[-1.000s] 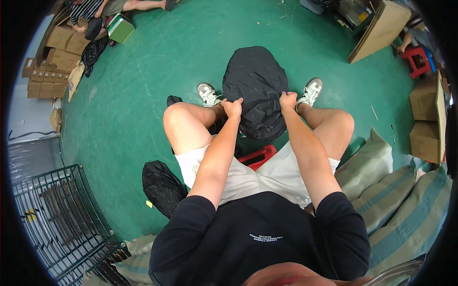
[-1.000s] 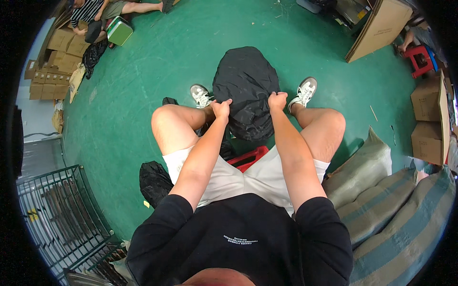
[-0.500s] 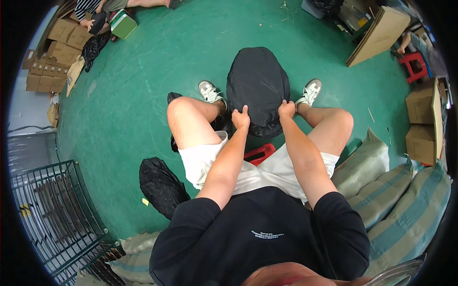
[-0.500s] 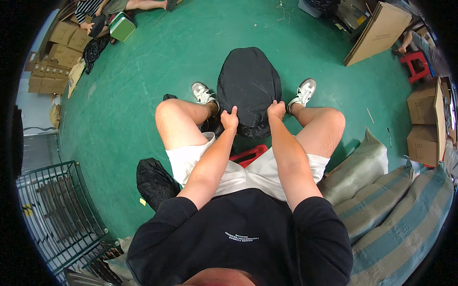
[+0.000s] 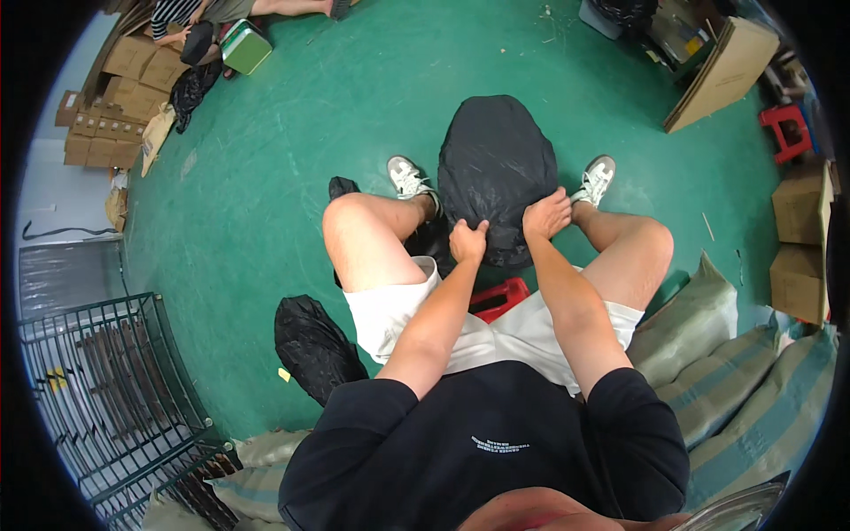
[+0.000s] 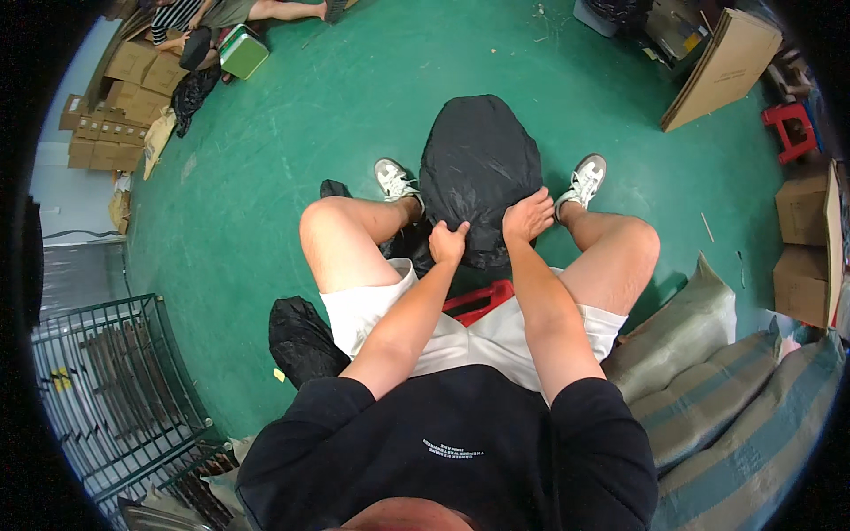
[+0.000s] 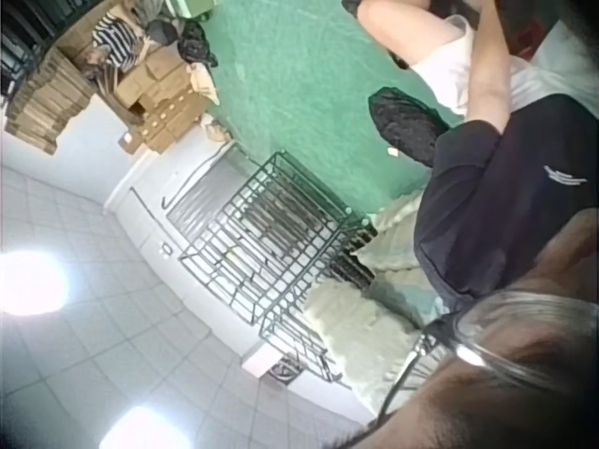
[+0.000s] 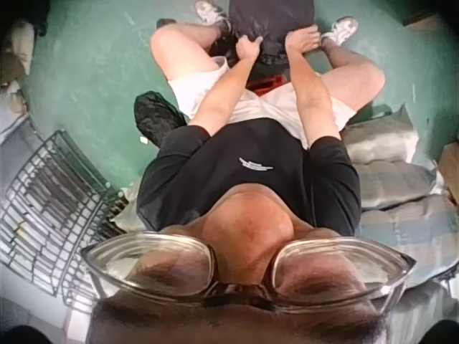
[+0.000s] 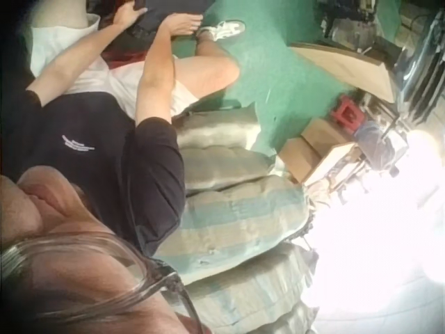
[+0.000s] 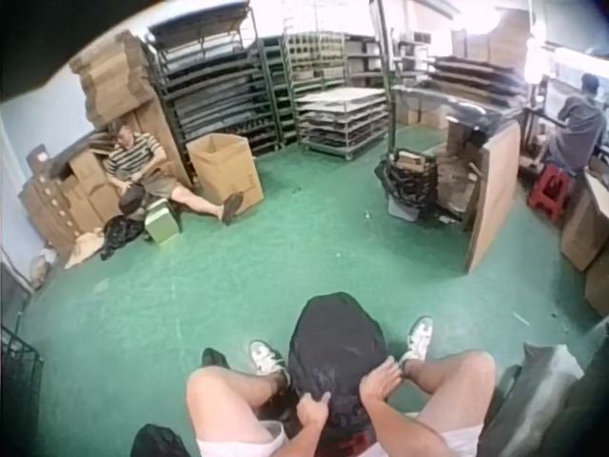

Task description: Inspecting and organizing black fabric covers by hand while sitting in a factory environment.

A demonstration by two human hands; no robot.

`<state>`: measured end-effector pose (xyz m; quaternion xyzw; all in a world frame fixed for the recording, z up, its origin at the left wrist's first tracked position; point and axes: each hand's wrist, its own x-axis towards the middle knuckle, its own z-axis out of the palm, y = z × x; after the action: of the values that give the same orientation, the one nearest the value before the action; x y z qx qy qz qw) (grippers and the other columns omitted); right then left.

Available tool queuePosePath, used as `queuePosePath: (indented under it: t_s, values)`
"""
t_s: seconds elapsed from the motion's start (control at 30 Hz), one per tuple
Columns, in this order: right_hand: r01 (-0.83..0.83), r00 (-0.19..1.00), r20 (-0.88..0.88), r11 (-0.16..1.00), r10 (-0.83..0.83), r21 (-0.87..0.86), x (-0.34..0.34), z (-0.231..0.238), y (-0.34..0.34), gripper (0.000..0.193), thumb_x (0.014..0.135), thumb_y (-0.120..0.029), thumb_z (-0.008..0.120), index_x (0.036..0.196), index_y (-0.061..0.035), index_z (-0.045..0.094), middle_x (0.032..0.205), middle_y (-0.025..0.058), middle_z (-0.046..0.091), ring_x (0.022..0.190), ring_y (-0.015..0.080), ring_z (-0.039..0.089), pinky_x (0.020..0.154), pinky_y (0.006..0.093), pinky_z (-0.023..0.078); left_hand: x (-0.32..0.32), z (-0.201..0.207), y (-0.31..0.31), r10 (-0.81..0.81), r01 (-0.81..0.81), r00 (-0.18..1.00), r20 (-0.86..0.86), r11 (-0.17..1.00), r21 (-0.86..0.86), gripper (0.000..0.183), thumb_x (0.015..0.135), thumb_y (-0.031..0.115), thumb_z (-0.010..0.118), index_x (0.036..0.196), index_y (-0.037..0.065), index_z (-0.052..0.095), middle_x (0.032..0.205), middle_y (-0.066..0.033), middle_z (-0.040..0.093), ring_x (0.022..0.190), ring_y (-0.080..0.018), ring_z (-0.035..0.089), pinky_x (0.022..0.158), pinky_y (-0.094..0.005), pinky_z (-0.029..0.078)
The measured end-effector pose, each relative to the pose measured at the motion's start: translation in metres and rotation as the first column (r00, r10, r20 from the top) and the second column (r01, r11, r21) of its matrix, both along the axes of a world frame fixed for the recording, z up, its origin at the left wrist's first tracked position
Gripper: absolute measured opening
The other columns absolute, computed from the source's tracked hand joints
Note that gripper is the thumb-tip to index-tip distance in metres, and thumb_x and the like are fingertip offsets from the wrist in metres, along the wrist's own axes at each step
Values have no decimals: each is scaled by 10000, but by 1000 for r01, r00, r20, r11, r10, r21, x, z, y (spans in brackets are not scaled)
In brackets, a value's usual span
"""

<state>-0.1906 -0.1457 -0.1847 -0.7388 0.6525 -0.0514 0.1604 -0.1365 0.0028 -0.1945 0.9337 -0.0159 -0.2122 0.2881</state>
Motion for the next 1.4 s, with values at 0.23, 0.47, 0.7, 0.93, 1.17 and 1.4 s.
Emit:
queuePosePath:
  t_s: [0.23,0.47,0.7,0.93,1.17,1.4]
  values:
    - [-533,718,163,685,677,-497,31,52,24,620,765,-225,717,1312,-25,504,1423,194,427,1346,371,354,1106,482,284,-20,-5,5,-3,4,999,44,1000,-25,428,758,430,764,781,17,655,822,-223,676,815,-411,669,732,-490,524]
    - [-633,774,-78,765,628,-122,-8,-5,34,715,925,-413,517,1529,-134,253,1610,123,140,1481,337,115,1140,626,115,-26,24,4,91,-89,996,20,994,-69,567,725,197,797,1168,56,473,1186,-176,602,1122,-361,587,942,-434,471]
    - [-714,698,-61,700,713,5,-8,-10,18,763,940,-439,481,1542,-89,169,1616,161,54,1492,331,47,1185,522,69,-10,15,-12,-641,582,674,367,767,271,775,852,272,617,1481,-1,256,1580,-197,165,1469,-340,164,1187,-451,175]
    - [-764,545,-106,544,832,346,-6,10,-5,862,851,-411,640,1537,-147,190,1618,147,57,1487,351,69,1154,558,203,-17,17,6,-762,728,644,63,637,253,829,915,407,565,1520,6,163,1615,-156,77,1497,-287,73,1194,-466,117]
    - [-679,384,-192,418,903,604,-4,21,-20,860,802,-403,698,1518,-190,272,1574,240,155,1444,391,223,1144,436,305,-32,30,1,-823,822,519,-231,405,401,891,913,388,575,1543,31,56,1625,-131,-42,1501,-279,35,1179,-494,155]
    - [-600,173,-208,270,963,753,-11,33,-8,933,765,-460,725,1528,-182,265,1535,217,300,1419,413,267,1146,445,297,-39,40,-4,-816,869,461,-350,333,367,1014,817,458,675,1542,36,106,1621,-158,8,1495,-292,94,1148,-496,249]
